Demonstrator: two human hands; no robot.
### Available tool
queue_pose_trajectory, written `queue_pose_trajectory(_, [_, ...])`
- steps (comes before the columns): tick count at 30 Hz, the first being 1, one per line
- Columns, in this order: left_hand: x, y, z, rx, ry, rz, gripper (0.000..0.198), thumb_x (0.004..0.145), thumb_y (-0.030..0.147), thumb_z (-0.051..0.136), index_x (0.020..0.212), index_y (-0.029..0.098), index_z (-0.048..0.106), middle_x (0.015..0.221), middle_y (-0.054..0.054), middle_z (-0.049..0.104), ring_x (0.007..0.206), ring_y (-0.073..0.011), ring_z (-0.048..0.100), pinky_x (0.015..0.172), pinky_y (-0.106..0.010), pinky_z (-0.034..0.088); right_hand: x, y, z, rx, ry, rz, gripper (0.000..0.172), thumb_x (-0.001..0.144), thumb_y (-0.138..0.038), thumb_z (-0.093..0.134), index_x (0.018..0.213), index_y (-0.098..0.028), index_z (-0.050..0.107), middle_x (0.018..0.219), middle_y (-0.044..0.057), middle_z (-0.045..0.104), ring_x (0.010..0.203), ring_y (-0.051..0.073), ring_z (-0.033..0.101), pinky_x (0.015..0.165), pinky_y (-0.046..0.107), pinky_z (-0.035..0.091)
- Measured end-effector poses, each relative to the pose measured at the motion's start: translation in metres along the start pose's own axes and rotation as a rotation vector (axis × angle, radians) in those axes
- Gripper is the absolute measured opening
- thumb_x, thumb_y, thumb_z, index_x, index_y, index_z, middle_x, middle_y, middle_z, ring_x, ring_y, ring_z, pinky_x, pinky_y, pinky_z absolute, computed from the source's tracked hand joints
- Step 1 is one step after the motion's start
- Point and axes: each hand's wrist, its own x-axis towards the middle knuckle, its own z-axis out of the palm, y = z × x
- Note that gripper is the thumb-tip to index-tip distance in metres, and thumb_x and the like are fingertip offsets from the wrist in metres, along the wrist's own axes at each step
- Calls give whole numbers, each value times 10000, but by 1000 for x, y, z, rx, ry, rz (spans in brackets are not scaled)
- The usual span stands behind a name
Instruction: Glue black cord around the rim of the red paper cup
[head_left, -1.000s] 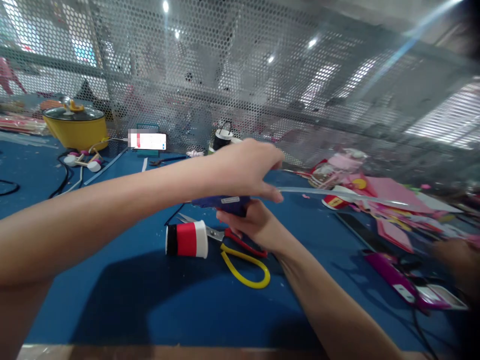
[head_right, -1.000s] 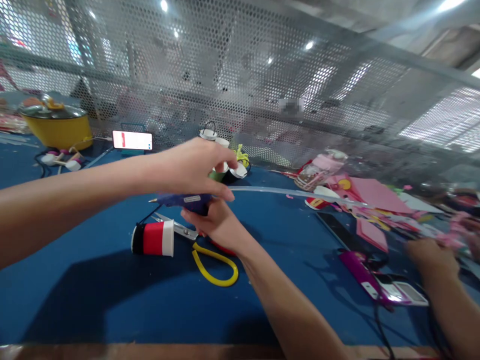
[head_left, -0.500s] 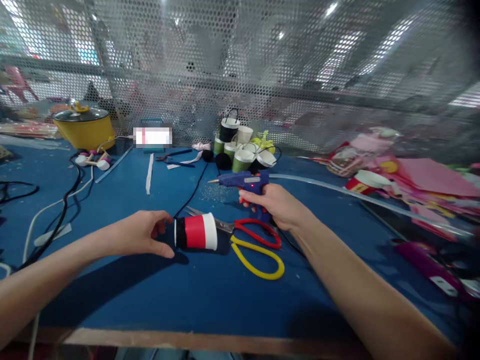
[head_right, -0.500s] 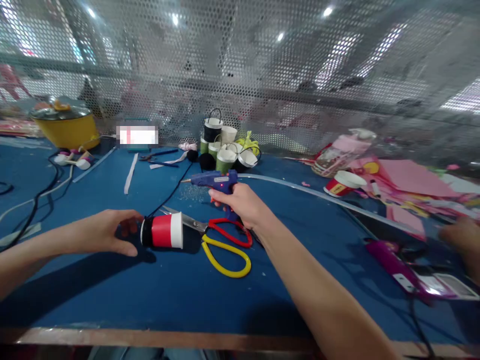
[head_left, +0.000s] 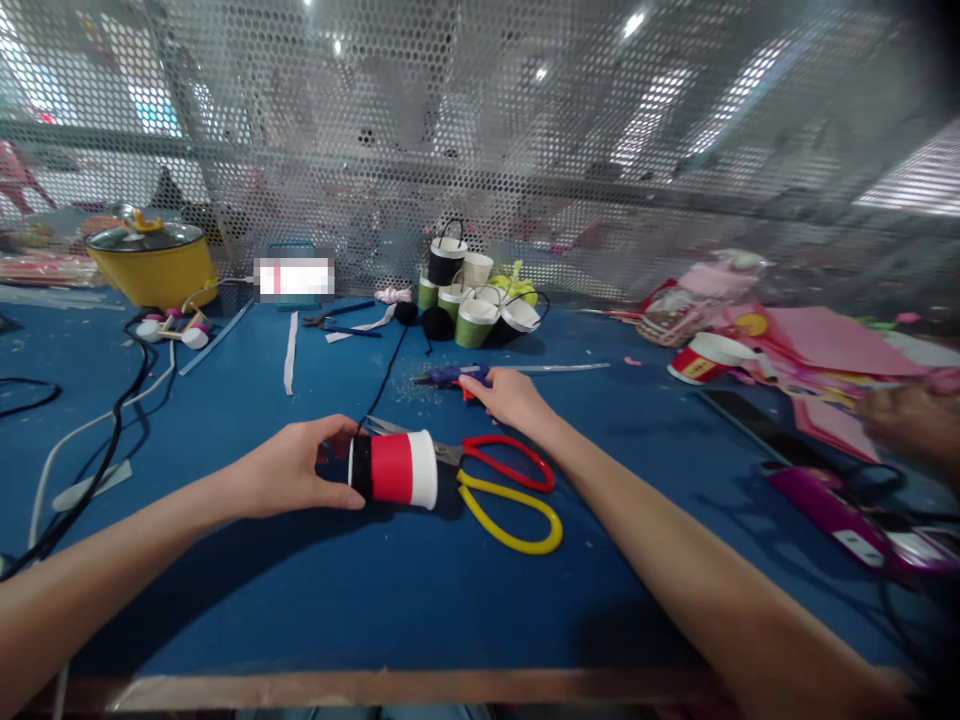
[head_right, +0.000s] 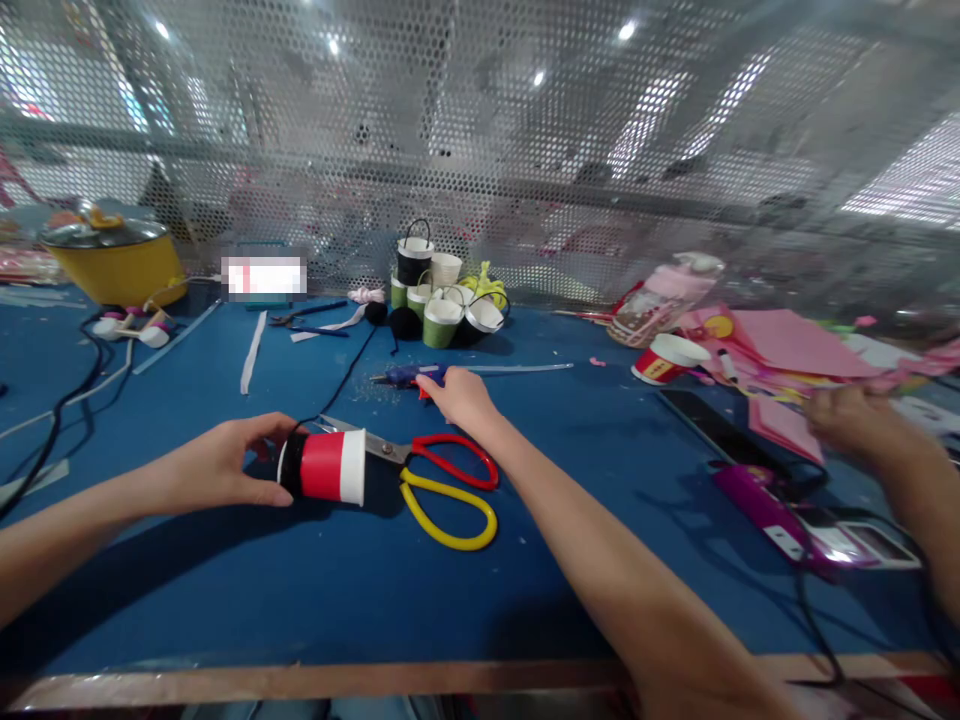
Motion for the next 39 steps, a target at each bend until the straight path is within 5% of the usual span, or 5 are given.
queue_pose_trajectory(5, [-6,13,-1,67,54,109,567,649,315,691,1175,206,508,1097,-65,624,925,-221,576,810,-350,461,-31,-30,-13,-77,59,-169,271,826,-409,561,736,-166,640,924,114,650,914,234,587,741,293,406])
queue_pose_trajectory(10, [-5,20,3,57,89,203,710,653,259,679,1300,213,390,1128,-87,608,965,-230,580,849,-372,465,-67,-58,-17,286,-478,-409,586,847,-634,366,717,-155,677,727,53,658,678,159,577,610,263,407])
queue_pose_trajectory(18, [-17,28,13,103,89,185,541,643,195,673,1114,210,406,1096,-79,602,953,-233,595,806,-362,487,-76,-57,5,862,-935,-114,532,695,-665,574,698,-140,652,663,15,635,573,113,545,569,249,404])
queue_pose_trajectory(26, [-39,28,13,209,63,130,396,666,165,629,1022,241,472,1073,-39,593,969,-227,586,830,-347,468,-76,-76,14,891,-908,-164,134,795,-245,626,732,-140,680,692,-11,626,641,75,522,583,201,376])
queue_pose_trajectory(39, [-27,0,-4,-180,-7,57,398,679,326,678,973,198,441,960,-32,568,840,-175,556,768,-335,479,-21,-137,9,1004,-771,-330,178,846,-146,546,691,-142,631,630,-30,619,421,23,426,354,138,312])
